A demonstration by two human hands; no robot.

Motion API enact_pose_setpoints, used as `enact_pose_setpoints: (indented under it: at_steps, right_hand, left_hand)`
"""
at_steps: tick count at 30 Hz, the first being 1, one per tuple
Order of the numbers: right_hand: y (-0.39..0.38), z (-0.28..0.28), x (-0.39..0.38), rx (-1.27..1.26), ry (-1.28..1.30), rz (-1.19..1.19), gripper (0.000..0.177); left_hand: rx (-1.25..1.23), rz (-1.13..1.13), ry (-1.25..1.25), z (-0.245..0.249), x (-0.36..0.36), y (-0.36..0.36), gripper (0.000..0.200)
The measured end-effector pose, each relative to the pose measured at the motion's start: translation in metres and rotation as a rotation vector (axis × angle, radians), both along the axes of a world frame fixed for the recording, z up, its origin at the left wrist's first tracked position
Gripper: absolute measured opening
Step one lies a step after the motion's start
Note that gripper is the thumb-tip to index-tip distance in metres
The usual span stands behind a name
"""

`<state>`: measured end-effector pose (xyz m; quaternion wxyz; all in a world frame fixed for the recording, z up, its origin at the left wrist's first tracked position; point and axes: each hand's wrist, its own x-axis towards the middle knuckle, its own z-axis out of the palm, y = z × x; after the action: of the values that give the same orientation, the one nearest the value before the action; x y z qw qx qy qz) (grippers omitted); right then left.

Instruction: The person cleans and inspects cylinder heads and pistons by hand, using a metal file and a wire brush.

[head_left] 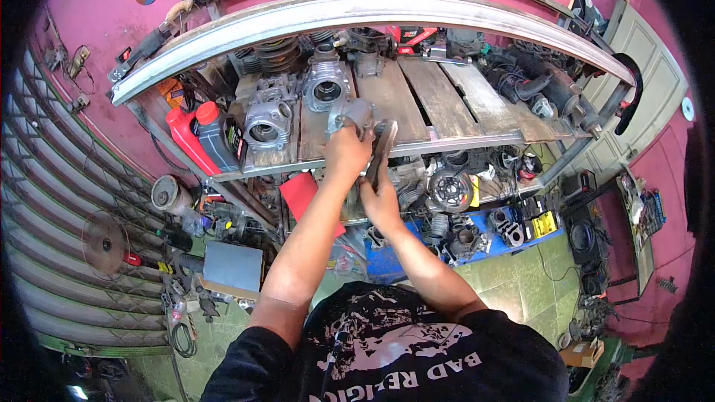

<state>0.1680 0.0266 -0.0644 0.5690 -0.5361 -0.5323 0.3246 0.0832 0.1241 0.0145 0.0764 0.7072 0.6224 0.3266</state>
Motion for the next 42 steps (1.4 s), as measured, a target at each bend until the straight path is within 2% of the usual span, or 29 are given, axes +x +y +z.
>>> enact_pose_setpoints:
  at_steps: [2, 4, 5, 8, 9, 10, 12, 13, 15, 19, 21, 22, 24, 26, 28, 30, 32, 33, 35, 38, 40, 42]
  right_hand:
    - [0.012, -0.005, 0.015, 0.095, -0.007, 0.003, 0.081]
    - [0.014, -0.002, 0.030, -0.025, -0.061, 0.019, 0.078]
    - [0.009, 0.002, 0.034, -0.113, 0.023, 0.087, 0.075]
    - [-0.022, 0.017, 0.013, -0.034, 0.044, 0.091, 0.074]
    - [-0.030, 0.020, 0.007, -0.091, 0.109, 0.113, 0.074]
    - [-0.026, 0.012, 0.002, 0.049, -0.012, 0.037, 0.081]
    - [-0.011, 0.007, 0.006, -0.048, -0.001, 0.008, 0.080]
    - [0.004, 0.001, 0.011, -0.047, 0.000, 0.006, 0.080]
    - [0.040, -0.010, 0.028, -0.016, -0.148, -0.041, 0.081]
    - [0.067, 0.007, 0.056, -0.099, -0.225, 0.036, 0.083]
    - [0.058, -0.007, 0.053, 0.044, -0.173, 0.111, 0.083]
    - [0.037, -0.002, 0.046, -0.023, -0.092, 0.159, 0.085]
    - [0.007, -0.019, 0.026, 0.061, -0.118, 0.097, 0.086]
    - [-0.026, 0.002, 0.007, -0.028, 0.088, 0.169, 0.084]
    - [-0.016, -0.003, 0.005, -0.003, 0.031, 0.099, 0.084]
    - [0.012, 0.005, 0.012, -0.036, 0.156, 0.113, 0.082]
    - [0.035, 0.029, 0.027, -0.113, 0.122, 0.071, 0.077]
    - [0.055, 0.018, 0.037, 0.002, 0.137, 0.063, 0.074]
    - [0.062, 0.003, 0.050, 0.019, 0.109, 0.127, 0.076]
    - [0.009, 0.010, 0.036, -0.072, 0.101, 0.196, 0.079]
    - [-0.026, -0.014, 0.021, 0.057, 0.033, 0.216, 0.080]
    - [-0.042, -0.003, 0.015, 0.010, 0.243, 0.259, 0.078]
  left_hand:
    - [-0.204, -0.059, 0.017, 0.007, -0.003, 0.002, 0.062]
    - [-0.129, 0.017, 0.101, 0.035, -0.019, 0.004, 0.062]
    - [-0.055, 0.089, 0.189, 0.045, -0.029, 0.007, 0.064]
    - [0.082, -0.018, 0.243, 0.052, -0.047, 0.031, 0.072]
    - [-0.077, -0.054, 0.353, 0.053, -0.048, 0.042, 0.078]
    - [-0.072, -0.053, 0.354, 0.048, -0.051, 0.049, 0.078]
    - [-0.038, -0.213, 0.393, 0.038, -0.055, 0.061, 0.077]
    - [-0.106, -0.218, 0.437, 0.040, -0.055, 0.066, 0.076]
    - [-0.084, -0.215, 0.454, 0.038, -0.053, 0.067, 0.075]
    - [-0.082, -0.170, 0.465, 0.033, -0.050, 0.063, 0.073]
    - [-0.065, -0.162, 0.449, 0.034, -0.050, 0.063, 0.072]
    - [-0.051, -0.156, 0.430, 0.034, -0.049, 0.060, 0.071]
    - [-0.077, -0.140, 0.451, 0.041, -0.046, 0.056, 0.071]
    - [-0.103, -0.135, 0.484, 0.041, -0.044, 0.057, 0.071]
    - [-0.093, -0.130, 0.498, 0.040, -0.043, 0.059, 0.069]
    - [-0.116, -0.129, 0.508, 0.037, -0.043, 0.057, 0.068]
    - [-0.099, -0.127, 0.475, 0.038, -0.044, 0.057, 0.067]
    - [-0.097, -0.124, 0.476, 0.039, -0.044, 0.057, 0.067]
    - [-0.121, -0.118, 0.472, 0.040, -0.042, 0.057, 0.067]
    - [-0.132, -0.095, 0.511, 0.043, -0.038, 0.056, 0.067]
    - [-0.128, -0.095, 0.508, 0.041, -0.038, 0.056, 0.067]
    - [-0.126, -0.089, 0.500, 0.040, -0.038, 0.057, 0.066]
